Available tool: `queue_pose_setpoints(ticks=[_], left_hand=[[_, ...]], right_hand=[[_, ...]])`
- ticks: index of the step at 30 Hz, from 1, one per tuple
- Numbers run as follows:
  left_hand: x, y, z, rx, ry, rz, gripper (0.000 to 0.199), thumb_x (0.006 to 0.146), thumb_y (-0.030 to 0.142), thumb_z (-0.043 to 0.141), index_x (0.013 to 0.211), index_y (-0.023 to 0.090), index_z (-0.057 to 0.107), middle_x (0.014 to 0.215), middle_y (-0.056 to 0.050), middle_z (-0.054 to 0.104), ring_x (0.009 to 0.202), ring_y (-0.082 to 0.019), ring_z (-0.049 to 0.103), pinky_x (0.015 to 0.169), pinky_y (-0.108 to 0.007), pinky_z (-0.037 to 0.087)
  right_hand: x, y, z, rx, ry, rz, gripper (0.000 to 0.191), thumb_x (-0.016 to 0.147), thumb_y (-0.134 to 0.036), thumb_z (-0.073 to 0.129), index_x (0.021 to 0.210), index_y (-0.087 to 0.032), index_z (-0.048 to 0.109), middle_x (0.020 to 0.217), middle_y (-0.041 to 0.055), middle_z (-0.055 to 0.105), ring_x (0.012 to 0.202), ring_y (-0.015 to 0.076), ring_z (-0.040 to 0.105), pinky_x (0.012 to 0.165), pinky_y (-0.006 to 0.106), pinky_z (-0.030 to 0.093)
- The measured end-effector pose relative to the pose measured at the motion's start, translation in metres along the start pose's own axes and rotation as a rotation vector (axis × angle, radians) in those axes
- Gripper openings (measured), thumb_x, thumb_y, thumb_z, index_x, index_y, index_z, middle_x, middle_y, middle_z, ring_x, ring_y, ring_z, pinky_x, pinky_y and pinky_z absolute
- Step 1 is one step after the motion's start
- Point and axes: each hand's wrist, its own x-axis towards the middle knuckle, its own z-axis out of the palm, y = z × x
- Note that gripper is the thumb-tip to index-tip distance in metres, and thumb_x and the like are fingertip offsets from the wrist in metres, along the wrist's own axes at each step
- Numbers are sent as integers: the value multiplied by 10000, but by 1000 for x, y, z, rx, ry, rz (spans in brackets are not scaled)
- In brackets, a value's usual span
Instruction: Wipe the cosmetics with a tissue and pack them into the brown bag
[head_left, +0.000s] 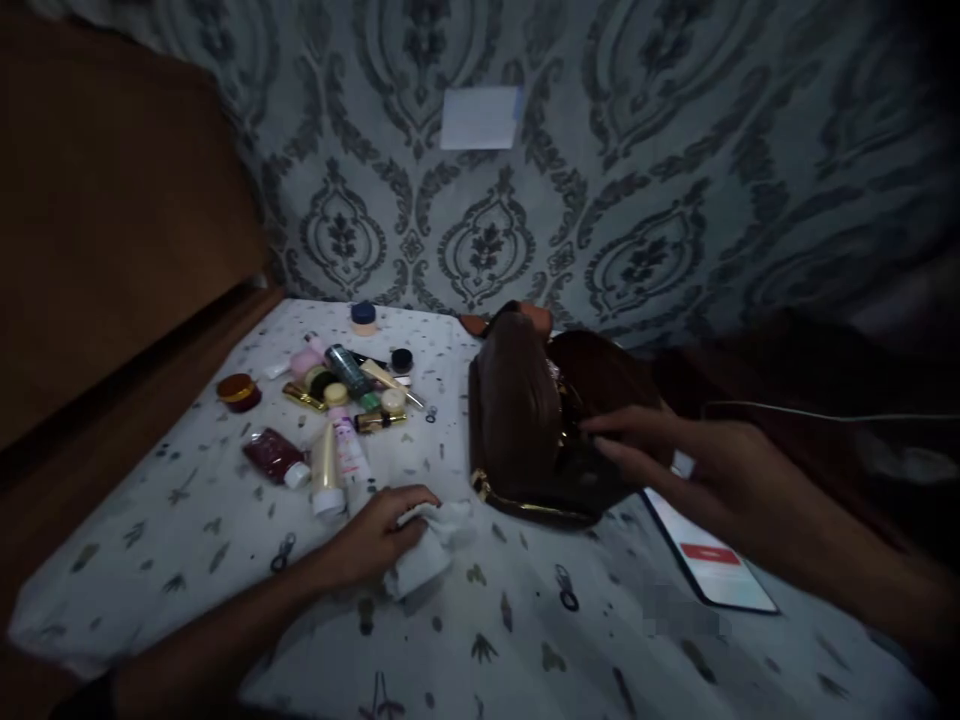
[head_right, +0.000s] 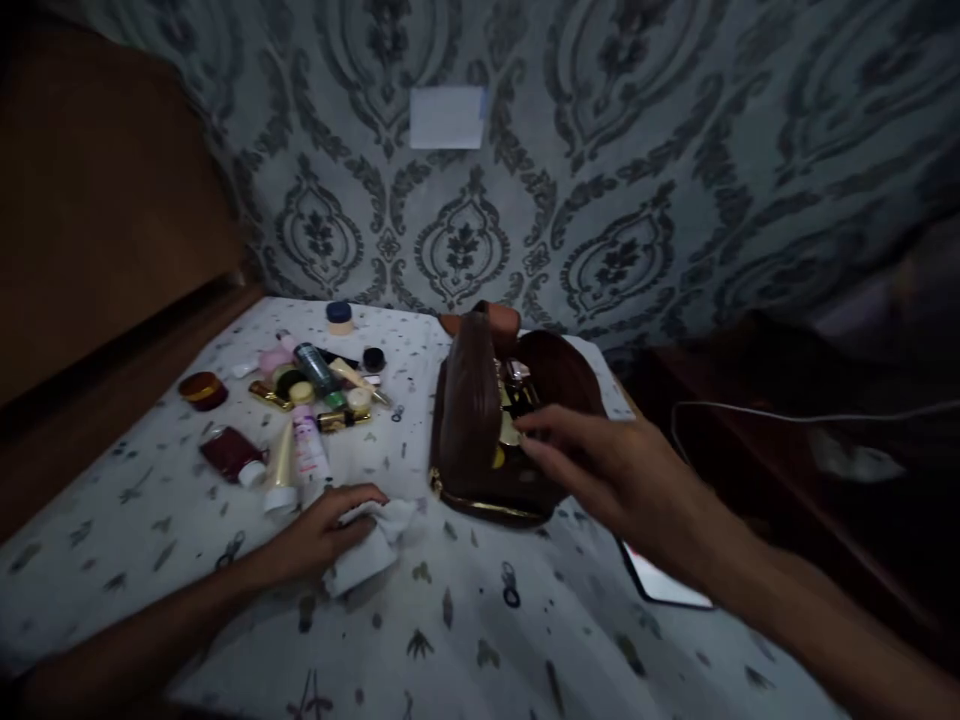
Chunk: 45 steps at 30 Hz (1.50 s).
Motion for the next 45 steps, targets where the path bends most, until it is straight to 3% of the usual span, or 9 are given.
queue_pose_setpoints(ticks=[6, 9, 13, 16, 19, 22, 25, 32, 45], left_hand=[[-13, 14, -4, -19, 63, 65, 213, 823, 171, 485, 960, 158, 648, 936, -31, 699, 883, -179, 628, 764, -244, 484], [-25, 19, -17, 51, 144, 101, 224, 838, 220, 494, 979, 166, 658, 947, -38, 699, 901, -193, 628, 799, -265, 493], [-43, 13, -60, 156, 429, 114, 280, 805, 321, 526, 982, 156, 667, 995, -61, 699, 963, -230, 631, 896, -328, 496], [-56, 3, -99, 239, 676, 21, 358, 761, 369, 542, 1015, 146, 661, 989, -63, 693, 910, -238, 631, 814, -334, 525], [-66, -8, -132, 364, 800, -17, 348, 742, 382, 512, 946, 140, 657, 884, -53, 684, 828, -232, 625, 743, -325, 527], [-72, -22, -151, 510, 882, -28, 374, 753, 352, 461, 1002, 144, 648, 1017, -79, 700, 918, -250, 638, 818, -356, 521], [-74, -43, -155, 648, 892, -67, 378, 773, 323, 437, 1042, 167, 652, 1107, -86, 700, 999, -267, 637, 919, -401, 499], [-64, -90, -141, 747, 714, -25, 441, 900, 454, 405, 1158, 184, 640, 1161, -123, 656, 1123, -295, 588, 1015, -468, 453], [-65, -84, -132, 640, 805, -76, 446, 937, 432, 389, 1210, 153, 605, 1249, -124, 639, 1196, -261, 570, 1069, -418, 419]], right_hand=[[-27, -36, 53, 224, -82, -30, 293, 947, -404, 531, 1026, -214, 739, 951, 91, 777, 810, 212, 744, 635, 254, 570], [-34, -48, 81, 346, -150, 3, 306, 945, -399, 520, 1008, -186, 731, 854, 80, 760, 738, 197, 720, 622, 257, 544], [-39, -64, 114, 522, -242, 51, 349, 942, -406, 486, 1029, -154, 712, 688, 54, 702, 639, 179, 660, 543, 240, 455], [-38, -72, 134, 654, -311, 101, 342, 920, -399, 505, 1034, -150, 710, 683, 53, 699, 652, 174, 632, 523, 224, 397], [-32, -78, 149, 751, -348, 136, 331, 896, -404, 546, 1019, -144, 709, 669, 38, 687, 570, 134, 548, 524, 221, 354], [-20, -87, 160, 873, -377, 177, 335, 878, -432, 584, 984, -137, 703, 655, 23, 665, 536, 108, 499, 522, 217, 343], [-7, -95, 175, 1048, -386, 195, 350, 846, -474, 628, 932, -143, 701, 651, 9, 647, 573, 108, 537, 561, 217, 387], [-3, -89, 215, 1268, -322, 302, 368, 784, -504, 693, 883, -149, 697, 620, -12, 635, 559, 98, 550, 597, 234, 453], [-7, -85, 212, 1238, -369, 276, 354, 812, -484, 670, 942, -155, 693, 661, 2, 637, 602, 115, 552, 617, 259, 447]])
